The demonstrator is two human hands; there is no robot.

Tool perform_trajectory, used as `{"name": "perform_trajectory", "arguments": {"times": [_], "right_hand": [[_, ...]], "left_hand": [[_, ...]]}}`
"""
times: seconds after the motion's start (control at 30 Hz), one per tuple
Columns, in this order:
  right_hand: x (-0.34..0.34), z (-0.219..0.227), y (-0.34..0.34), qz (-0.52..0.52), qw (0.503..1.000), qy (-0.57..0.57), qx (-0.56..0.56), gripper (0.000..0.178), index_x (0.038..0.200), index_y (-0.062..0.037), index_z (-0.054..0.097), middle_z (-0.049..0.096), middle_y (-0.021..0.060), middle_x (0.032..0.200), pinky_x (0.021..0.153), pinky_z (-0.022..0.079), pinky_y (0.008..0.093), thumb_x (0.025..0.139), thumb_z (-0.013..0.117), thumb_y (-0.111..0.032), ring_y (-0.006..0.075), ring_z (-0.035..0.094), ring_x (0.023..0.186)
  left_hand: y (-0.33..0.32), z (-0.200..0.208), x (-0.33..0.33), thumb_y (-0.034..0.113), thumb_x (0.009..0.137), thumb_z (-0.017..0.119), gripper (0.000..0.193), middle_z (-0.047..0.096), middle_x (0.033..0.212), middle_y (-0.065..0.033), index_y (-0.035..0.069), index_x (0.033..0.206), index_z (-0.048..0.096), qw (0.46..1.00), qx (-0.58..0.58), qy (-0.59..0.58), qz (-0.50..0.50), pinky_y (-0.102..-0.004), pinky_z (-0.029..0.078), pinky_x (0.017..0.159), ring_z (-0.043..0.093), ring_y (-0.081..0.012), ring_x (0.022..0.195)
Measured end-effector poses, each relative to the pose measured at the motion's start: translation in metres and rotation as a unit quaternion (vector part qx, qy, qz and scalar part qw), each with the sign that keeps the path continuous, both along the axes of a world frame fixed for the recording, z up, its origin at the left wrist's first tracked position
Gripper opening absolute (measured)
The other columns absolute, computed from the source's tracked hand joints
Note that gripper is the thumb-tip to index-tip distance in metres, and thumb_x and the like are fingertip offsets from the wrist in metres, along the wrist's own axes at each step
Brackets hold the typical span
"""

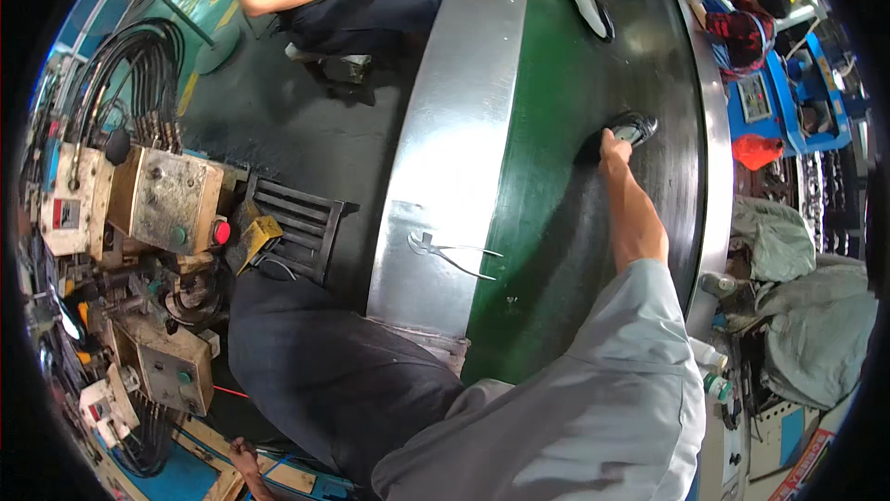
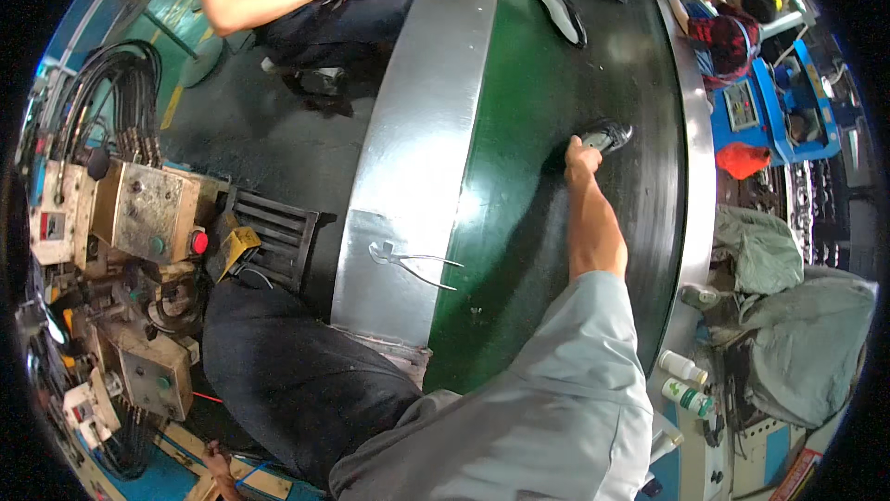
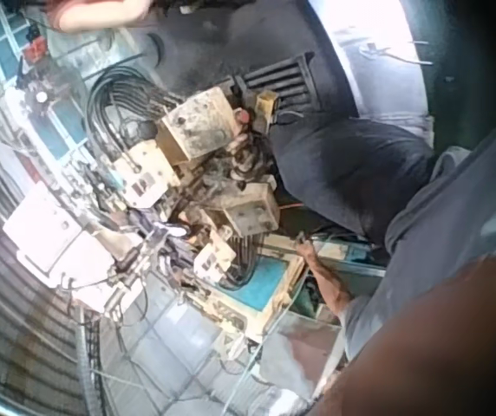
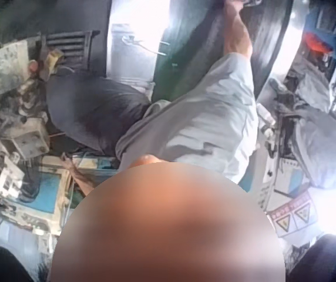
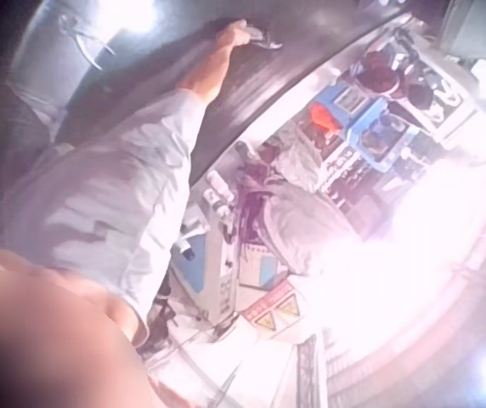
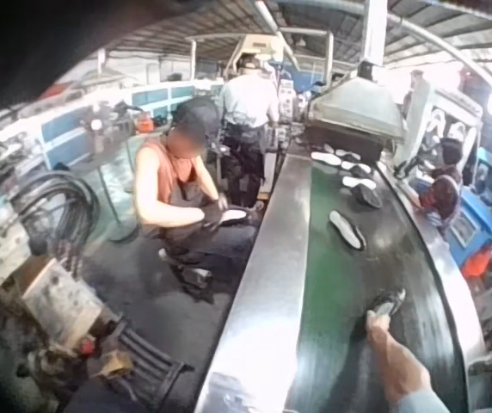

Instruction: Operating a shoe lasting machine to shape and attach the upper part of the shoe to the last.

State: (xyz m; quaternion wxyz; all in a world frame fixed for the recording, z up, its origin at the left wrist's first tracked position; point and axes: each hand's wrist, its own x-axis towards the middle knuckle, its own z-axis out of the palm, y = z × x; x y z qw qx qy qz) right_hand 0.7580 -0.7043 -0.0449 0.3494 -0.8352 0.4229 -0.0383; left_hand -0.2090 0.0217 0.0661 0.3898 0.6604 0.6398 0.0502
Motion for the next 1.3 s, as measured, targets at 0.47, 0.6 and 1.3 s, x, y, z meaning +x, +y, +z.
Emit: {"name": "perform_trajectory", "arguments": {"times": [0.47, 0.6, 1.3], "right_hand": [[-0.297, -0.017, 0.038, 0.132, 0.987, -0.021, 0.084, 0.047, 0.112, 0.0053, 0.074, 0.076, 0.0111, 0.099, 0.081, 0.058, 0.0413, 0.082, 0.089, -0.028, 0.0226, 0.072, 0.086], [-0.328, 0.039, 0.084, 0.115, 0.974, -0.032, 0.191, 0.06, 0.124, 0.0085, 0.07, 0.077, 0.0163, 0.107, 0.089, 0.058, 0.0428, 0.082, 0.092, -0.028, 0.0275, 0.073, 0.094], [-0.558, 0.185, 0.473, 0.751, 0.486, 0.197, 0.402, 0.106, 0.172, 0.0041, 0.024, 0.043, 0.03, 0.167, 0.128, 0.036, 0.0427, 0.094, 0.088, -0.031, 0.0345, 0.044, 0.155]], "left_hand": [[0.008, -0.003, 0.202, 0.017, 0.113, 0.062, 0.032, 0.073, 0.123, -0.0166, -0.008, 0.132, 0.069, 0.968, 0.082, -0.073, -0.226, -0.0357, 0.057, 0.101, 0.072, -0.0225, 0.111], [-0.05, 0.043, 0.317, 0.008, 0.113, 0.057, 0.028, 0.074, 0.127, -0.0192, -0.008, 0.133, 0.069, 0.919, 0.116, -0.143, -0.349, -0.0362, 0.056, 0.105, 0.073, -0.024, 0.116], [-0.132, 0.063, 0.26, 0.019, 0.105, 0.074, 0.065, 0.061, 0.144, -0.0113, 0.003, 0.161, 0.044, 0.855, -0.022, -0.512, 0.077, -0.0378, 0.051, 0.109, 0.06, -0.0218, 0.129]]}}
